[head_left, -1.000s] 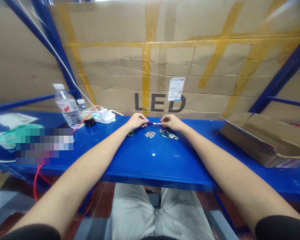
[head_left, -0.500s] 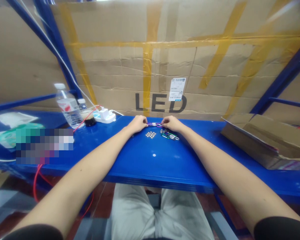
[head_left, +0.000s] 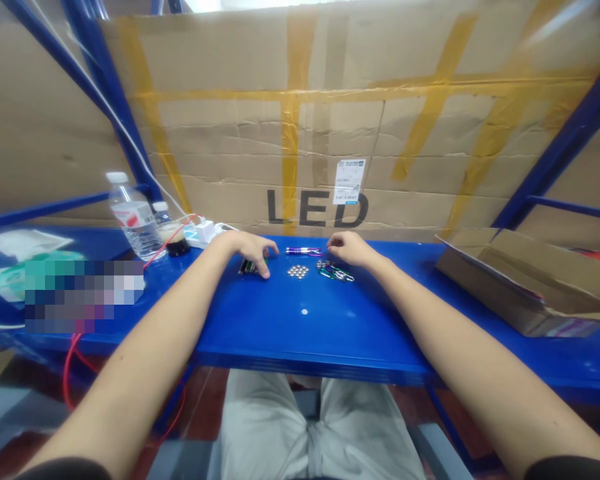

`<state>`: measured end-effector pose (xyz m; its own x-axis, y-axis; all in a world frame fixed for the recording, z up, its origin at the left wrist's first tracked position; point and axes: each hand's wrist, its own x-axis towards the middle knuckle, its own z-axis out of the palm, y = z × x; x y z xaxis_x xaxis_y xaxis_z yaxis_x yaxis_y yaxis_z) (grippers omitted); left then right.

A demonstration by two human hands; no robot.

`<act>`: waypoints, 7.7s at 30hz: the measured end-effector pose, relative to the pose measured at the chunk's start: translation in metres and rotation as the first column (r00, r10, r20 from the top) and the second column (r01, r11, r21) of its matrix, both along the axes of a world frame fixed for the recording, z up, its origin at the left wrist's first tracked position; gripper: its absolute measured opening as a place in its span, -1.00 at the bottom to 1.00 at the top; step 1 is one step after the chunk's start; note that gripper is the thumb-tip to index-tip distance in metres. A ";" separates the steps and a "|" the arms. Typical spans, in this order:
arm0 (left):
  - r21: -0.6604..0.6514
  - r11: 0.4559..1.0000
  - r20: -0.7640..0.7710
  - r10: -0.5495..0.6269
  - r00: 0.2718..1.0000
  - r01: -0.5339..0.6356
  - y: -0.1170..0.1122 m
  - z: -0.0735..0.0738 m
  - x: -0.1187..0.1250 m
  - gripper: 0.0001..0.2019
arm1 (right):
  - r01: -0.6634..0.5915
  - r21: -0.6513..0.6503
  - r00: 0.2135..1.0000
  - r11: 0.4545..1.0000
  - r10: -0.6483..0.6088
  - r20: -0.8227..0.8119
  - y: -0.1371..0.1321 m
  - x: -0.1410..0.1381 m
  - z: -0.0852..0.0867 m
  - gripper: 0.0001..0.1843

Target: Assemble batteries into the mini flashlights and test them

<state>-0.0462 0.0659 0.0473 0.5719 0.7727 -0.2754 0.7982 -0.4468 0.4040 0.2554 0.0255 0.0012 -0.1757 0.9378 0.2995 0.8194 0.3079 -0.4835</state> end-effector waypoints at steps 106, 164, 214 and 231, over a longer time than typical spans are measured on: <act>0.286 0.948 -0.059 -0.129 0.990 0.141 -0.013 -0.024 0.032 -0.93 | -0.201 0.168 0.979 0.965 0.203 0.007 -0.016 -0.029 0.006 -0.65; 0.839 0.545 0.342 -0.525 0.779 0.000 -0.034 -0.036 0.072 -0.88 | -0.226 0.320 0.965 0.920 0.256 -0.056 -0.008 -0.030 0.000 -0.75; 0.814 0.575 0.434 -0.498 0.751 -0.089 -0.044 -0.034 0.077 -0.93 | -0.169 0.376 0.888 0.911 0.306 -0.344 -0.009 -0.029 0.002 -0.85; 0.555 0.827 0.147 -0.195 0.970 0.082 -0.024 -0.035 0.051 -0.78 | -0.193 0.230 0.884 0.954 0.271 -0.380 -0.010 -0.033 -0.007 -0.86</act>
<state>0.0051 0.0421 0.0121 0.6817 0.6727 0.2877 0.6443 -0.7382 0.1996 0.2221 0.0154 -0.0061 -0.2092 0.8080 0.5508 0.4598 0.5784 -0.6739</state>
